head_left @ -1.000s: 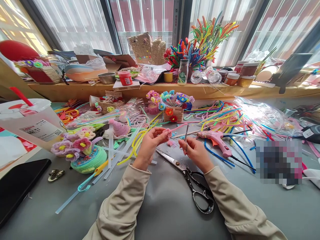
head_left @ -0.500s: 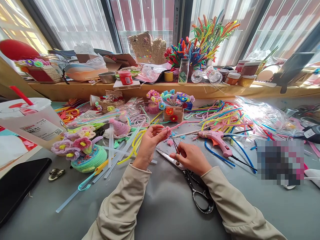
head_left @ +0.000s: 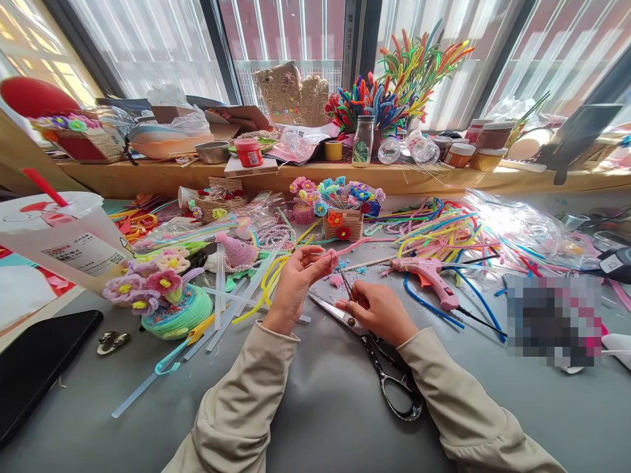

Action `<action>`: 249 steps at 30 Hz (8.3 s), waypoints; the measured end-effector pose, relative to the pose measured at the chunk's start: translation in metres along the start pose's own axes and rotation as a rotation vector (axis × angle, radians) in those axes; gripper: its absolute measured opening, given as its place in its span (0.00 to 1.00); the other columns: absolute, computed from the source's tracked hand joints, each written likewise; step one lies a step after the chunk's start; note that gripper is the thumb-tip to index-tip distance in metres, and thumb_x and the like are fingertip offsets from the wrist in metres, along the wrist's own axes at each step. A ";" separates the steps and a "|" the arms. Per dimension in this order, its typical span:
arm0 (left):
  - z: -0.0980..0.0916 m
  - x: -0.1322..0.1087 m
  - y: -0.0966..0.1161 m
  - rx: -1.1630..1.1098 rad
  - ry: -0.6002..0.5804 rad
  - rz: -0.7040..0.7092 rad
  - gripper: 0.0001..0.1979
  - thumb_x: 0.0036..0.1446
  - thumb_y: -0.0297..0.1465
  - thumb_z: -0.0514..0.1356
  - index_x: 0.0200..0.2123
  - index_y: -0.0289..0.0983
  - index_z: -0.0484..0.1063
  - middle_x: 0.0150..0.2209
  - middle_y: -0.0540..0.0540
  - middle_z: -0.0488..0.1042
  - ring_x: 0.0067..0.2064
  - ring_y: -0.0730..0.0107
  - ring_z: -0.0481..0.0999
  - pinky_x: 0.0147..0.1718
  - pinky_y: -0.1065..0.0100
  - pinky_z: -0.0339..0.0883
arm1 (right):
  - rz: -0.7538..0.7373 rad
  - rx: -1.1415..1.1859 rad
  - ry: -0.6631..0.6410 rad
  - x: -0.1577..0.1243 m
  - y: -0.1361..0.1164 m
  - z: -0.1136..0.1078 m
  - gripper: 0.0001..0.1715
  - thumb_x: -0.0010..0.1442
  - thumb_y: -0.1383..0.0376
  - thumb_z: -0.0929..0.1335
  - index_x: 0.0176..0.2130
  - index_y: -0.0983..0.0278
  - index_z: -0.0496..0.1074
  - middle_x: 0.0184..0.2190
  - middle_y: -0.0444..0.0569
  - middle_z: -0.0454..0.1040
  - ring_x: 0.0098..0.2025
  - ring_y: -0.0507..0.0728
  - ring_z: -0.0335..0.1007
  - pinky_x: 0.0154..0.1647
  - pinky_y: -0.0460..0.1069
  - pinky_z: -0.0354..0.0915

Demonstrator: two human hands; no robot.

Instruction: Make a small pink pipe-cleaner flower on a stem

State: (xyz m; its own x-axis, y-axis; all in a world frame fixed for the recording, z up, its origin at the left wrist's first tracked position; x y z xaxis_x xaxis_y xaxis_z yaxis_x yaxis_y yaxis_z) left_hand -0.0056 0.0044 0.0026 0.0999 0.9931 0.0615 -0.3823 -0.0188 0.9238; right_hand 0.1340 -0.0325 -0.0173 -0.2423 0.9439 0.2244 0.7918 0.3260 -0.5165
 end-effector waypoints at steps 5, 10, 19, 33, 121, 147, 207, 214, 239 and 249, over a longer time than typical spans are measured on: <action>0.000 0.000 0.000 0.009 -0.004 -0.002 0.12 0.41 0.27 0.61 0.32 0.34 0.64 0.26 0.51 0.72 0.30 0.77 0.71 0.33 0.72 0.65 | -0.003 0.003 -0.004 0.000 0.000 0.000 0.22 0.49 0.48 0.59 0.21 0.64 0.58 0.15 0.40 0.59 0.19 0.47 0.51 0.20 0.43 0.44; -0.001 0.000 -0.001 0.025 0.007 0.000 0.12 0.41 0.27 0.61 0.32 0.34 0.64 0.26 0.50 0.72 0.30 0.77 0.71 0.33 0.72 0.65 | -0.002 0.000 -0.009 0.001 0.001 0.000 0.22 0.50 0.49 0.59 0.20 0.64 0.57 0.15 0.40 0.59 0.19 0.48 0.51 0.20 0.43 0.45; 0.000 0.000 -0.001 0.027 0.009 0.004 0.12 0.41 0.27 0.61 0.32 0.34 0.64 0.27 0.50 0.72 0.30 0.77 0.71 0.33 0.72 0.65 | 0.006 -0.026 0.051 0.002 0.002 -0.001 0.20 0.50 0.51 0.60 0.19 0.64 0.56 0.14 0.40 0.59 0.18 0.47 0.49 0.20 0.43 0.44; 0.000 0.000 0.000 0.023 0.011 -0.005 0.12 0.41 0.28 0.61 0.32 0.34 0.64 0.26 0.51 0.72 0.29 0.77 0.70 0.33 0.71 0.65 | 0.001 -0.035 0.006 0.002 0.001 -0.001 0.21 0.50 0.50 0.59 0.19 0.64 0.57 0.15 0.40 0.59 0.19 0.48 0.51 0.20 0.42 0.45; 0.006 -0.004 0.003 0.051 -0.085 -0.144 0.14 0.40 0.28 0.61 0.33 0.34 0.63 0.27 0.49 0.71 0.28 0.78 0.71 0.30 0.74 0.66 | -0.024 -0.046 0.050 0.000 0.001 -0.007 0.22 0.50 0.49 0.59 0.20 0.64 0.57 0.14 0.40 0.58 0.18 0.47 0.49 0.19 0.43 0.43; 0.006 -0.004 0.005 0.025 -0.082 -0.135 0.16 0.41 0.26 0.60 0.35 0.35 0.59 0.27 0.50 0.71 0.27 0.78 0.71 0.30 0.72 0.66 | -0.028 -0.062 0.056 -0.001 0.000 -0.008 0.22 0.48 0.48 0.59 0.21 0.64 0.59 0.15 0.40 0.59 0.18 0.47 0.51 0.19 0.43 0.43; 0.007 -0.005 0.004 0.046 -0.028 -0.125 0.17 0.37 0.28 0.63 0.33 0.35 0.61 0.28 0.50 0.71 0.27 0.78 0.70 0.27 0.74 0.64 | 0.017 -0.232 0.136 0.000 0.002 -0.010 0.27 0.47 0.43 0.56 0.26 0.63 0.61 0.19 0.43 0.64 0.21 0.50 0.59 0.20 0.44 0.45; 0.006 -0.004 0.003 0.061 -0.037 -0.092 0.16 0.38 0.27 0.62 0.33 0.35 0.61 0.27 0.51 0.71 0.27 0.78 0.70 0.27 0.75 0.64 | 0.026 -0.277 0.197 -0.001 0.002 -0.011 0.27 0.46 0.43 0.56 0.26 0.63 0.61 0.19 0.44 0.65 0.23 0.51 0.61 0.20 0.44 0.45; 0.003 -0.002 -0.001 0.089 -0.011 0.019 0.14 0.41 0.28 0.61 0.30 0.35 0.57 0.30 0.48 0.70 0.32 0.72 0.72 0.37 0.63 0.65 | 0.002 -0.175 0.131 0.003 0.010 -0.006 0.21 0.52 0.51 0.58 0.20 0.63 0.61 0.17 0.42 0.63 0.20 0.48 0.55 0.20 0.43 0.43; 0.004 -0.001 -0.001 0.174 -0.013 0.074 0.16 0.41 0.29 0.60 0.33 0.35 0.58 0.30 0.47 0.70 0.34 0.67 0.72 0.31 0.64 0.69 | 0.049 -0.246 0.137 0.000 0.007 -0.008 0.26 0.48 0.44 0.56 0.24 0.63 0.61 0.19 0.42 0.65 0.21 0.49 0.58 0.20 0.43 0.45</action>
State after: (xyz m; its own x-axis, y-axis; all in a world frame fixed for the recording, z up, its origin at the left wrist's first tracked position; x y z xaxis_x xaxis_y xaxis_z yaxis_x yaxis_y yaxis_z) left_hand -0.0018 0.0028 0.0027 0.0895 0.9867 0.1357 -0.2243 -0.1128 0.9680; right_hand 0.1439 -0.0306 -0.0147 -0.1356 0.9367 0.3227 0.9169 0.2421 -0.3174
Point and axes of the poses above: each hand's wrist, its own x-axis towards the middle knuckle, its own z-axis out of the palm, y = z × x, the point moved 2 cm from there along x, towards the middle knuckle
